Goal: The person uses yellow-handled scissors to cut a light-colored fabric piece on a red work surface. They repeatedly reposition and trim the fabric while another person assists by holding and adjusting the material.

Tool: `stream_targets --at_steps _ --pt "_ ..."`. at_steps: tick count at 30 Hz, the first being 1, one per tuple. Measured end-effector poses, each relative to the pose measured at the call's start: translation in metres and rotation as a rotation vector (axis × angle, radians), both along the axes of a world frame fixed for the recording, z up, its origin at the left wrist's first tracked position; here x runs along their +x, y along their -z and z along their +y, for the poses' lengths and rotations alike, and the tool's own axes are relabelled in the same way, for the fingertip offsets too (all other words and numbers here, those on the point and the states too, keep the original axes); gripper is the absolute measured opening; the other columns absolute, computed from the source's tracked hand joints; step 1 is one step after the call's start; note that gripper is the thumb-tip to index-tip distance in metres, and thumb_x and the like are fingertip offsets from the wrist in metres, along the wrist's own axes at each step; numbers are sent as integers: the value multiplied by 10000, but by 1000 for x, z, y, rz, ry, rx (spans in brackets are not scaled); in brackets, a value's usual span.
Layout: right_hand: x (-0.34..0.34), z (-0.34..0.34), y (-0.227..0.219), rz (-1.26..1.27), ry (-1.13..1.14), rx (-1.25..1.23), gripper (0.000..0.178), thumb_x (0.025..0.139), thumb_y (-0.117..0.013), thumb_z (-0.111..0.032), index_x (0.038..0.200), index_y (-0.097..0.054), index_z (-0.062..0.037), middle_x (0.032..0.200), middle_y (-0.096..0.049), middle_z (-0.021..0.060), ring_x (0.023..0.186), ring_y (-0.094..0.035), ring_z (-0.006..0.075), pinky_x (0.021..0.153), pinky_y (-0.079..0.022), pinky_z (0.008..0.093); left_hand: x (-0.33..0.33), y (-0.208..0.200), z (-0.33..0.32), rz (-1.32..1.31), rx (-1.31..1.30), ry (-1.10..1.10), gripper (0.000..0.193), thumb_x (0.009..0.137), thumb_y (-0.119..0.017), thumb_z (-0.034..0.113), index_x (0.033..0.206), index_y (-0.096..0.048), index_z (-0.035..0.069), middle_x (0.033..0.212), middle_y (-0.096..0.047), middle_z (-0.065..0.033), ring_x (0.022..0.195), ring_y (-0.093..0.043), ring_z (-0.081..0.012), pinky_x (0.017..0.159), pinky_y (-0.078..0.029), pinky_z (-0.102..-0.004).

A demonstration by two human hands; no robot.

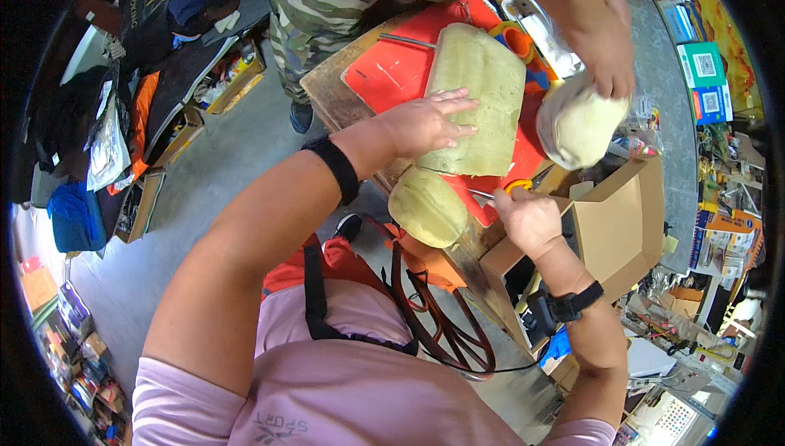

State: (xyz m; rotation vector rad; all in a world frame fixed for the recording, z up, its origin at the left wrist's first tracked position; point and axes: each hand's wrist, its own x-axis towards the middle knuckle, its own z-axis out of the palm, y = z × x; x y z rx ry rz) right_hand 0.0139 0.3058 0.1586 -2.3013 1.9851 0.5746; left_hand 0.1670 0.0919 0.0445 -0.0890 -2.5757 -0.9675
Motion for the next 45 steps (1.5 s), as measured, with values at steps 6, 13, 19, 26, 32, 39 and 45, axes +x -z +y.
stream_targets --at_steps 6,13,19,26,32,39,45 --pt "33 -25 -13 -120 23 -188 135 831 -571 -264 807 -554 -132 664 -537 50 578 -601 229 512 -479 352 3 -7 -4 -30 21 13 402 832 -617 190 1233 -589 180 1464 -315 -107 1374 -234 -338 1107 -277 -417" --pt "31 -27 -4 -48 6 -152 130 821 -592 -260 810 -568 -132 643 -529 45 549 -598 221 490 -488 340 2 -4 -7 -22 39 27 432 805 -637 151 1233 -586 166 1464 -306 -115 1369 -241 -357 1103 -290 -422" --pt "32 -34 0 -88 -7 -149 110 782 -538 -182 863 -587 -125 713 -561 59 644 -617 230 560 -501 348 1 -7 -3 -30 6 -1 445 804 -634 146 1244 -578 188 1467 -305 -117 1365 -250 -362 1104 -287 -421" --pt "31 -22 -6 -76 -30 -58 114 766 -535 -175 856 -566 -112 699 -551 53 613 -610 227 547 -496 346 2 -5 -6 -17 29 21 453 811 -628 150 1259 -566 182 1466 -304 -124 1368 -238 -369 1111 -266 -431" --pt "44 -27 -9 -115 -3 -163 79 730 -551 -171 776 -545 -106 661 -552 61 584 -608 234 511 -487 353 -1 -3 -5 3 32 11 418 797 -655 180 1212 -603 193 1446 -342 -111 1364 -254 -344 1099 -288 -421" --pt "35 -25 -33 -66 120 -132 208 794 -606 -265 695 -535 -97 613 -549 84 533 -598 275 487 -481 382 -1 -1 -6 -3 49 28 458 794 -654 180 1245 -581 193 1461 -318 -121 1367 -248 -360 1103 -274 -428" --pt "38 -27 -49 -32 144 -148 210 800 -627 -275 706 -546 -106 618 -536 79 536 -589 268 501 -478 379 -3 -5 -4 -72 30 31 473 799 -645 182 1266 -566 192 1482 -285 -120 1375 -237 -347 1112 -249 -437"
